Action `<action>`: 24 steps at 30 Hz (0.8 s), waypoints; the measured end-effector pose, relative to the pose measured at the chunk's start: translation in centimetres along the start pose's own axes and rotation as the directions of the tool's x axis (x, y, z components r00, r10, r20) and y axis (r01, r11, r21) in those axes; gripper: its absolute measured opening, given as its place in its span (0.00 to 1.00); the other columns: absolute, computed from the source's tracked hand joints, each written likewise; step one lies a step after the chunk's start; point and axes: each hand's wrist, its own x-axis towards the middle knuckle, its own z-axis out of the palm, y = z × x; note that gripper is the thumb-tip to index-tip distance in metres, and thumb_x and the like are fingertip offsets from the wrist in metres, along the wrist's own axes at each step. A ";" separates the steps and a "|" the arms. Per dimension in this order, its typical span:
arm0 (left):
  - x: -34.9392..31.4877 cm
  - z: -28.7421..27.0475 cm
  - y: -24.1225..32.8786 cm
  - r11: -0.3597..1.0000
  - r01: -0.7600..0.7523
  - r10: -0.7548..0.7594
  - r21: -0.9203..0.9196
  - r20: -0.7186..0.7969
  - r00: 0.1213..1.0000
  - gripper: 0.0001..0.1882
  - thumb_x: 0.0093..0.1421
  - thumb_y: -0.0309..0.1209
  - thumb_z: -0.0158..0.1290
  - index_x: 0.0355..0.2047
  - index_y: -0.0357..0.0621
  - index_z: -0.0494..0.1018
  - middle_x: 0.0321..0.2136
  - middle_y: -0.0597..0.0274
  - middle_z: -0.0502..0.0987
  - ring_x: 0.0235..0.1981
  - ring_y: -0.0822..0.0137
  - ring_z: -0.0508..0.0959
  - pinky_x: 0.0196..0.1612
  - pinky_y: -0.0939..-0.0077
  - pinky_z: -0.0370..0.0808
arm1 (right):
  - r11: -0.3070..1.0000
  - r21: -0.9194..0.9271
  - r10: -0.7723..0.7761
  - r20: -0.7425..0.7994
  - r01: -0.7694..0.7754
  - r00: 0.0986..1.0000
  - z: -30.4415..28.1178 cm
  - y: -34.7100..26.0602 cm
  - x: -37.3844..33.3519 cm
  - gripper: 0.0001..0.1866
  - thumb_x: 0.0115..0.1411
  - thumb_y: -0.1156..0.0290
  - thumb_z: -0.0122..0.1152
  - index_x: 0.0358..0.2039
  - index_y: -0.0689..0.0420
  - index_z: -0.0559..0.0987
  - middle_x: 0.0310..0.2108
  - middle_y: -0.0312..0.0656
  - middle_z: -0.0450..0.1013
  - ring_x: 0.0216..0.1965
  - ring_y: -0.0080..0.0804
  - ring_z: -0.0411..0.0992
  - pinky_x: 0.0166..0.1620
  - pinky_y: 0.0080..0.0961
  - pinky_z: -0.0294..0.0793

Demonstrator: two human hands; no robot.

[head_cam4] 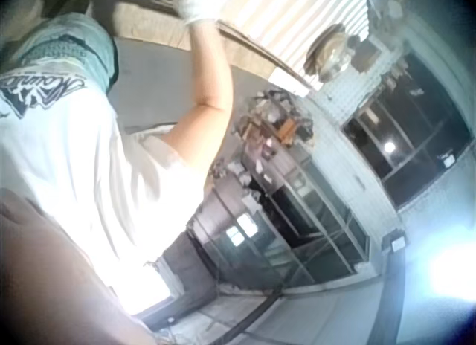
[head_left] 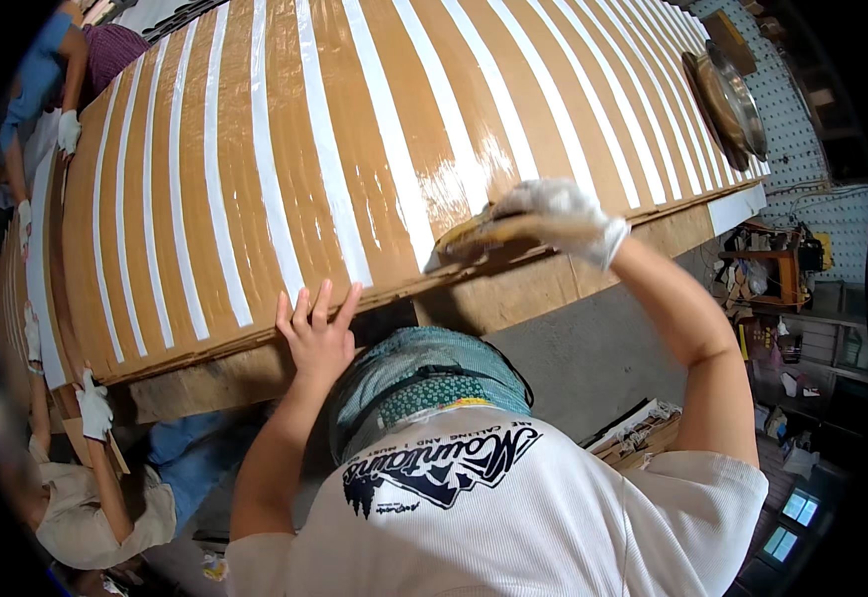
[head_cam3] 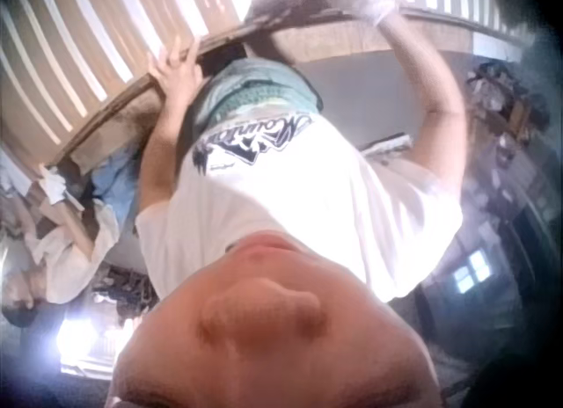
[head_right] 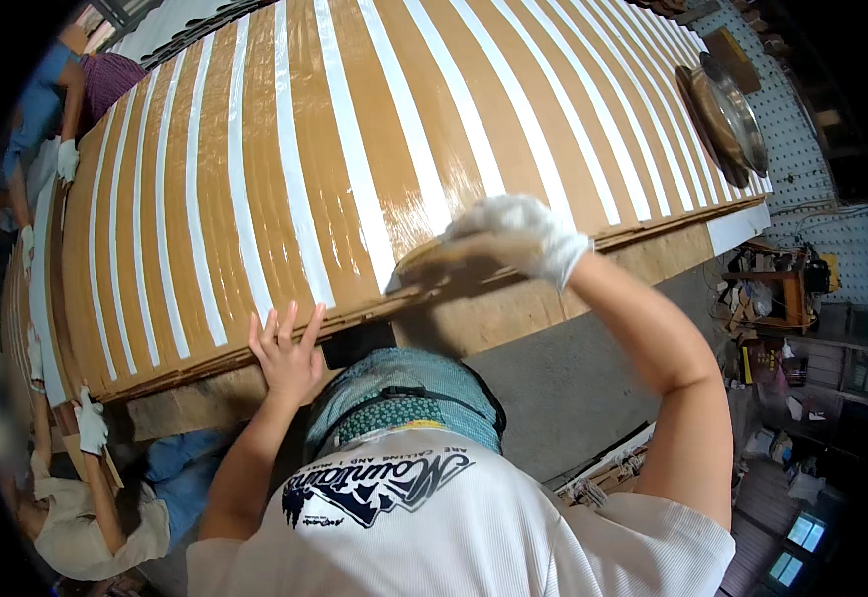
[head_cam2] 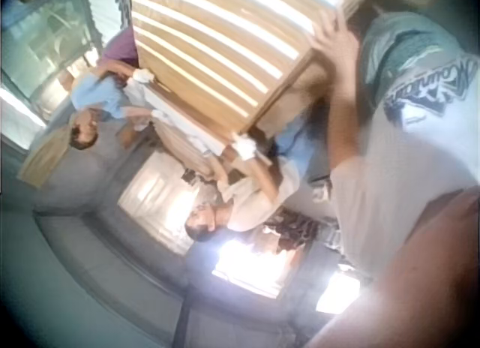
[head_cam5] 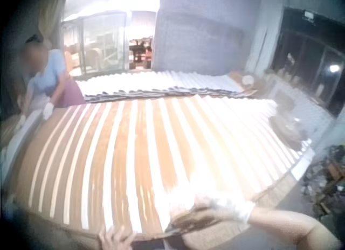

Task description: The person repeatedly dips a brush into a metal bowl of liquid and applies it to the surface of a large, striped paper-wrapped object. Another person is visible in the background working on a similar object. The camera wearer continues this repetitive brushing motion across the surface.

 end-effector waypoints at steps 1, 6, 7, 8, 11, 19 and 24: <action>-0.2 -0.3 -0.1 1.000 -0.009 0.009 0.011 0.005 1.000 0.42 0.45 0.29 0.58 0.64 0.70 0.70 0.64 0.60 0.58 0.66 0.49 0.54 0.69 0.36 0.53 | 0.960 -0.266 0.145 0.216 -0.085 0.965 -1.6 -1.5 2.1 0.16 0.64 0.61 0.65 0.49 0.53 0.84 0.42 0.43 0.82 0.30 0.23 0.79 0.24 0.21 0.79; -0.3 0.2 -0.4 0.999 -0.044 0.045 0.022 -0.036 0.998 0.44 0.44 0.27 0.57 0.66 0.71 0.69 0.65 0.61 0.58 0.67 0.50 0.54 0.70 0.37 0.53 | 0.963 -0.216 -0.242 -0.415 0.164 0.877 1.5 3.8 2.7 0.14 0.64 0.62 0.64 0.49 0.51 0.84 0.40 0.40 0.81 0.30 0.26 0.78 0.31 0.21 0.82; -0.3 -0.1 -0.3 0.999 -0.041 0.041 0.009 -0.027 0.999 0.44 0.44 0.27 0.57 0.66 0.71 0.68 0.65 0.61 0.58 0.67 0.50 0.54 0.70 0.37 0.53 | 0.975 -0.179 -0.197 -0.402 0.134 0.894 2.3 2.7 1.7 0.14 0.65 0.61 0.64 0.48 0.51 0.83 0.40 0.40 0.81 0.32 0.27 0.78 0.32 0.21 0.82; -0.3 -0.2 -0.4 0.999 -0.043 0.043 0.000 -0.017 0.999 0.45 0.44 0.27 0.57 0.66 0.71 0.68 0.65 0.61 0.58 0.67 0.50 0.54 0.70 0.37 0.53 | 0.985 -0.139 -0.151 -0.392 0.103 0.907 3.2 1.9 0.7 0.15 0.65 0.59 0.64 0.48 0.52 0.83 0.40 0.40 0.81 0.33 0.27 0.79 0.32 0.21 0.81; -0.2 0.2 0.0 1.000 -0.013 0.013 0.010 -0.001 1.000 0.47 0.43 0.28 0.59 0.67 0.73 0.66 0.66 0.61 0.57 0.67 0.49 0.54 0.70 0.35 0.52 | 0.935 -0.342 -0.231 -0.398 0.091 0.888 4.9 3.3 -1.9 0.16 0.63 0.58 0.65 0.47 0.53 0.84 0.41 0.42 0.81 0.37 0.29 0.79 0.38 0.19 0.81; -0.7 -0.2 0.1 0.999 0.017 -0.015 -0.050 0.038 0.999 0.47 0.45 0.29 0.60 0.69 0.74 0.63 0.68 0.62 0.55 0.67 0.47 0.54 0.72 0.34 0.49 | 0.933 -0.348 -0.238 -0.404 0.092 0.883 3.4 -3.5 2.8 0.16 0.62 0.70 0.66 0.51 0.52 0.82 0.39 0.44 0.82 0.36 0.37 0.81 0.42 0.33 0.84; -1.0 -0.3 0.2 0.996 0.029 -0.023 -0.084 0.079 0.997 0.48 0.45 0.30 0.61 0.69 0.74 0.62 0.70 0.60 0.54 0.71 0.46 0.51 0.73 0.35 0.45 | 0.698 -0.714 -0.528 -0.453 0.062 0.718 9.6 -2.4 3.6 0.14 0.70 0.62 0.52 0.54 0.44 0.78 0.45 0.39 0.79 0.35 0.33 0.79 0.39 0.30 0.80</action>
